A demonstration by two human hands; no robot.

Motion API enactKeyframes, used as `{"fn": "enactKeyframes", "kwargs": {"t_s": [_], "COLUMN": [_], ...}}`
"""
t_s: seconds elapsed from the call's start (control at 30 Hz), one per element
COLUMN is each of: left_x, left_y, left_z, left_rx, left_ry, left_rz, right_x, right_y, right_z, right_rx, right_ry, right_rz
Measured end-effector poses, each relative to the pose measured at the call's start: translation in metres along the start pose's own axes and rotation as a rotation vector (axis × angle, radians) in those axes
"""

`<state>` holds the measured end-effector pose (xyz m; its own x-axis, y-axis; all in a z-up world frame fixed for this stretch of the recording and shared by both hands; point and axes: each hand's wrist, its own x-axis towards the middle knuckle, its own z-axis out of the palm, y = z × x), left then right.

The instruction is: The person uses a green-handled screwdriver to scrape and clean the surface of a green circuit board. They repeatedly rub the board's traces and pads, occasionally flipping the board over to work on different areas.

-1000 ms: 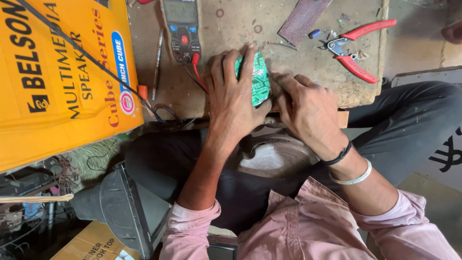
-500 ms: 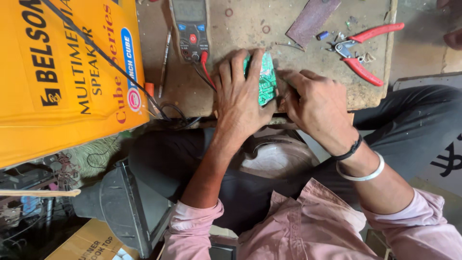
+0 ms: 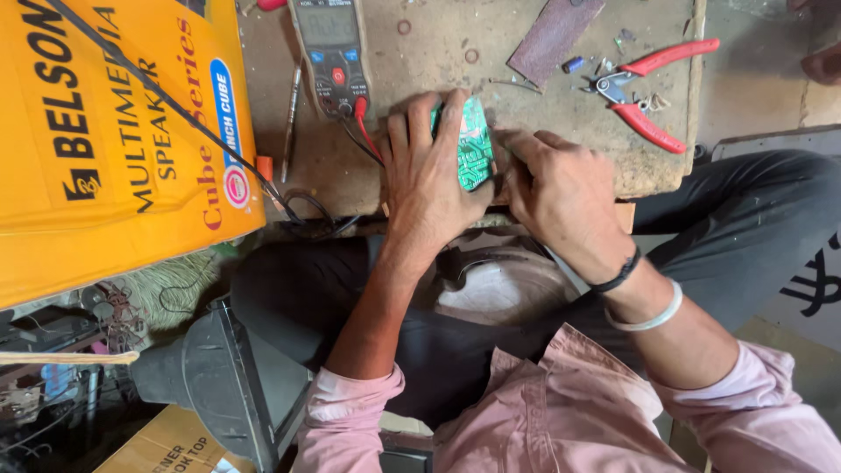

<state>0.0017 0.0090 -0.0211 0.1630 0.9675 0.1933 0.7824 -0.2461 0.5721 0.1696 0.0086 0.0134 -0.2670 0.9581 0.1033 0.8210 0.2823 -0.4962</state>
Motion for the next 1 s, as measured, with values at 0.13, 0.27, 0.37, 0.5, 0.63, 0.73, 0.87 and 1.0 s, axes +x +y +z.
{"fn": "enactKeyframes", "kwargs": {"t_s": [0.13, 0.27, 0.37, 0.5, 0.63, 0.73, 0.87, 1.0], "left_x": [-0.008, 0.003, -0.006, -0.002, -0.006, -0.003, -0.001, 0.000], "left_y": [0.002, 0.001, 0.000, 0.000, 0.002, 0.001, 0.002, 0.004], "left_z": [0.001, 0.000, 0.004, 0.000, 0.002, 0.001, 0.002, -0.001], "left_rx": [0.006, 0.011, -0.010, -0.007, -0.012, 0.007, 0.004, 0.002], "left_ry": [-0.024, -0.011, -0.004, 0.001, 0.020, 0.024, 0.007, -0.002], "left_rz": [-0.025, -0.019, -0.007, -0.008, 0.004, 0.010, -0.019, -0.030], "right_x": [-0.007, 0.001, -0.008, -0.004, -0.008, -0.007, -0.001, 0.000], "right_y": [0.002, 0.007, 0.007, 0.003, 0.007, 0.005, 0.004, 0.002], "right_z": [0.006, 0.004, 0.006, 0.004, 0.008, 0.010, 0.009, 0.003], "right_rx": [0.032, 0.039, 0.047, 0.013, -0.025, -0.068, -0.031, 0.005], "right_ry": [0.016, 0.030, -0.008, -0.011, -0.012, -0.016, 0.015, -0.025], "right_rz": [-0.034, -0.055, -0.003, 0.007, 0.000, -0.002, -0.039, -0.001]}}
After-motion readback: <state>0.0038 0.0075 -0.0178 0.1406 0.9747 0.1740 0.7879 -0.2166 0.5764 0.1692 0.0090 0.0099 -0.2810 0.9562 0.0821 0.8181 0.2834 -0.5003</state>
